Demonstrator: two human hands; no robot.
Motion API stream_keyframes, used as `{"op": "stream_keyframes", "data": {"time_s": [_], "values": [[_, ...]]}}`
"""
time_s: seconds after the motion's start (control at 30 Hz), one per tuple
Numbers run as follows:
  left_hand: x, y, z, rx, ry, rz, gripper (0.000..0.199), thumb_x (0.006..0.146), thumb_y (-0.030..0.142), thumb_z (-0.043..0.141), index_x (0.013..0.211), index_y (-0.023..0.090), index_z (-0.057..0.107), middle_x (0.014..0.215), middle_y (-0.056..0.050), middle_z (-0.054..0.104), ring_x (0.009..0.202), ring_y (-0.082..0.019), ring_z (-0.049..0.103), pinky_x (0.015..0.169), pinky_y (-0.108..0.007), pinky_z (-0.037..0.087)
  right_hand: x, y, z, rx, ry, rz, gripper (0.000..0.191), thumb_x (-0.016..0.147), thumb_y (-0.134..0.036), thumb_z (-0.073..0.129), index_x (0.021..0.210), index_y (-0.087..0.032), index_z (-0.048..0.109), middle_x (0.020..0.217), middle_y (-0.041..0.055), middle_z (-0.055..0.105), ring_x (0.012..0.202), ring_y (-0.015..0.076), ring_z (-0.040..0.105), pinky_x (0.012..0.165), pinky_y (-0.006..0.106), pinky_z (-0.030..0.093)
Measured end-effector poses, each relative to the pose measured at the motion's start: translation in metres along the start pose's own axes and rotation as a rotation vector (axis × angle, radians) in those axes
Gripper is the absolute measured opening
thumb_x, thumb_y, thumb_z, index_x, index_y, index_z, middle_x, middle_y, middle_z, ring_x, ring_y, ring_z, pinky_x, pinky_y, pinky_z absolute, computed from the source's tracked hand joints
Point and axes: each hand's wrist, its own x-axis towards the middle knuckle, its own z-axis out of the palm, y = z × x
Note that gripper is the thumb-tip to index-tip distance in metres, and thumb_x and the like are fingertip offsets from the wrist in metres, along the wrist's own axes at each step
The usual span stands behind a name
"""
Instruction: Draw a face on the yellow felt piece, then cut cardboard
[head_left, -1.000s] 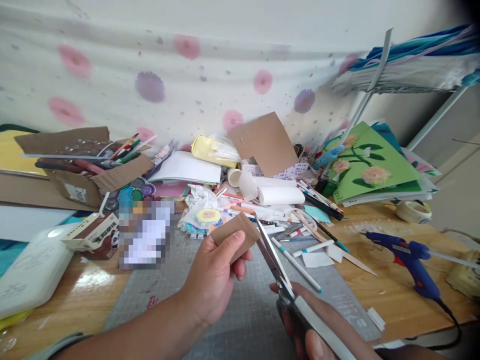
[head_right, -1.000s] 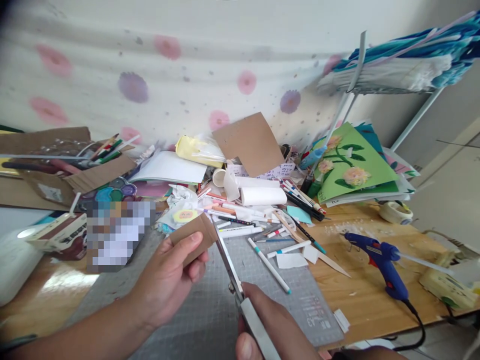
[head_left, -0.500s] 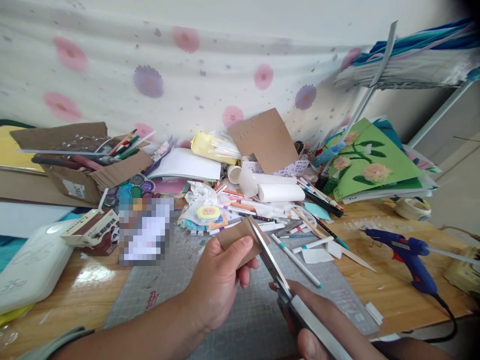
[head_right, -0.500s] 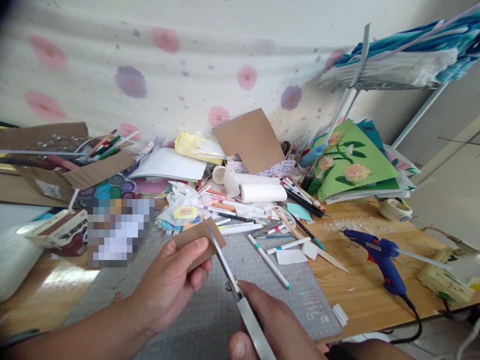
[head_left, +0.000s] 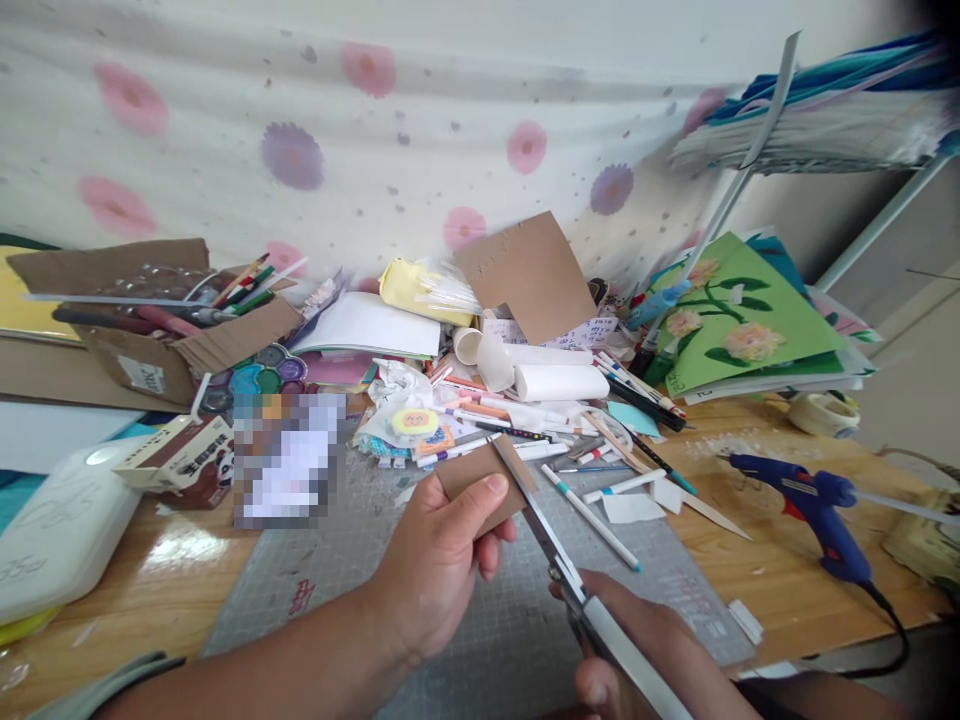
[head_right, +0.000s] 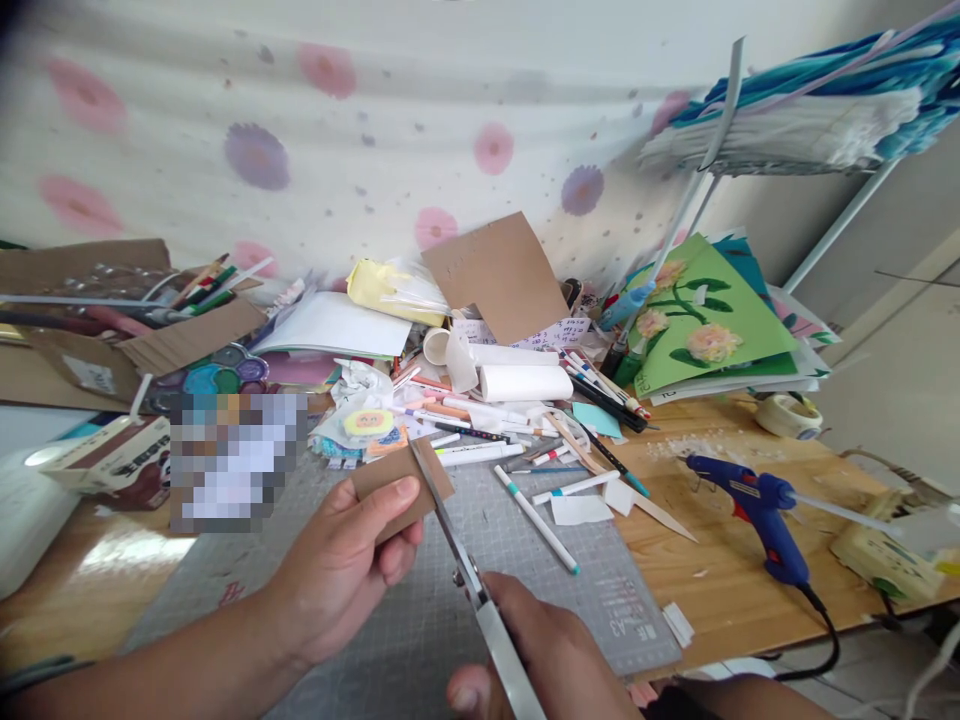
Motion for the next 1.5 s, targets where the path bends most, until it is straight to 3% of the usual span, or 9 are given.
{"op": "stream_keyframes", "data": {"time_s": [0.17,0.3,0.5,0.63,0.77,0.9,1.1,1.27,1.5], "values": [[0.000,-0.001,0.001,-0.010,0.003,-0.016,0.027,0.065,0.038,0.074,0.064,0.016,0.057,0.047,0.003,0.055,0.034,-0.004,0.037,0.035,-0.015,0.027,-0.002,0.005,0.001,-0.022,0.013,0.000,0.058,0.074,-0.071,0.057,0.107,-0.025,0.067,0.063,0.0007,0.057,0.058,0.0185,0.052,0.053,0.026,0.038],[0.001,-0.001,-0.002,0.058,-0.092,-0.030,0.028,0.070,0.040,0.070,0.064,0.017,0.055,0.049,0.003,0.055,0.036,-0.005,0.037,0.036,-0.016,0.027,-0.001,0.007,-0.001,0.015,0.105,0.016,0.061,0.071,-0.074,0.058,0.100,-0.021,0.066,0.056,-0.0024,0.047,0.051,0.0141,0.040,0.050,0.026,0.031],[0.001,-0.005,-0.009,0.656,-0.499,0.079,0.025,0.083,0.035,0.059,0.065,0.018,0.057,0.058,0.002,0.050,0.048,-0.011,0.045,0.045,-0.021,0.033,0.007,-0.010,-0.012,0.335,0.273,0.013,0.050,0.071,-0.046,0.077,0.109,-0.021,0.055,0.073,-0.0004,0.061,0.061,0.0143,0.054,0.054,0.024,0.042],[0.002,-0.006,-0.007,0.986,-0.600,0.258,0.026,0.083,0.028,0.059,0.059,0.019,0.053,0.057,0.004,0.045,0.055,-0.012,0.043,0.051,-0.022,0.030,0.013,-0.017,-0.013,0.439,0.265,-0.010,0.048,0.070,-0.021,0.075,0.111,-0.022,0.051,0.079,-0.0013,0.065,0.062,0.0126,0.058,0.054,0.022,0.044],[0.003,-0.005,-0.003,1.114,-0.715,0.223,0.018,0.084,0.023,0.055,0.066,0.018,0.057,0.061,0.005,0.050,0.059,-0.012,0.048,0.056,-0.022,0.033,0.015,-0.021,-0.009,0.385,0.268,-0.019,0.047,0.066,-0.006,0.066,0.109,-0.021,0.052,0.074,-0.0038,0.062,0.062,0.0114,0.058,0.057,0.022,0.047],[0.004,-0.007,-0.008,1.157,-0.647,0.314,0.015,0.083,0.022,0.058,0.069,0.017,0.061,0.062,0.004,0.053,0.059,-0.012,0.052,0.055,-0.021,0.035,0.015,-0.023,-0.007,0.405,0.308,-0.051,0.045,0.067,-0.007,0.063,0.108,-0.022,0.052,0.073,-0.0044,0.061,0.061,0.0108,0.058,0.055,0.021,0.047],[0.007,-0.012,-0.022,1.364,-0.578,0.931,0.021,0.092,0.019,0.047,0.091,0.016,0.067,0.074,-0.003,0.059,0.064,-0.015,0.054,0.058,-0.026,0.038,0.012,-0.019,-0.007,0.471,0.357,-0.057,0.046,0.068,-0.012,0.069,0.110,-0.022,0.051,0.075,-0.0027,0.066,0.064,0.0124,0.061,0.058,0.022,0.049],[0.008,-0.012,-0.023,1.504,-0.410,1.289,0.027,0.095,0.016,0.039,0.095,0.015,0.066,0.074,-0.006,0.060,0.061,-0.017,0.053,0.054,-0.029,0.037,0.010,-0.013,-0.012,0.516,0.408,0.070,0.046,0.071,-0.029,0.078,0.109,-0.021,0.054,0.082,0.0000,0.067,0.067,0.0133,0.063,0.058,0.023,0.051],[0.007,-0.010,-0.020,1.545,-0.383,1.400,0.018,0.090,0.016,0.052,0.092,0.010,0.069,0.069,-0.007,0.062,0.060,-0.018,0.054,0.053,-0.029,0.040,0.016,-0.025,-0.008,0.661,0.358,0.213,0.067,0.060,-0.036,0.086,0.113,-0.017,0.049,0.067,-0.0050,0.060,0.053,0.0118,0.061,0.047,0.020,0.050]]}}
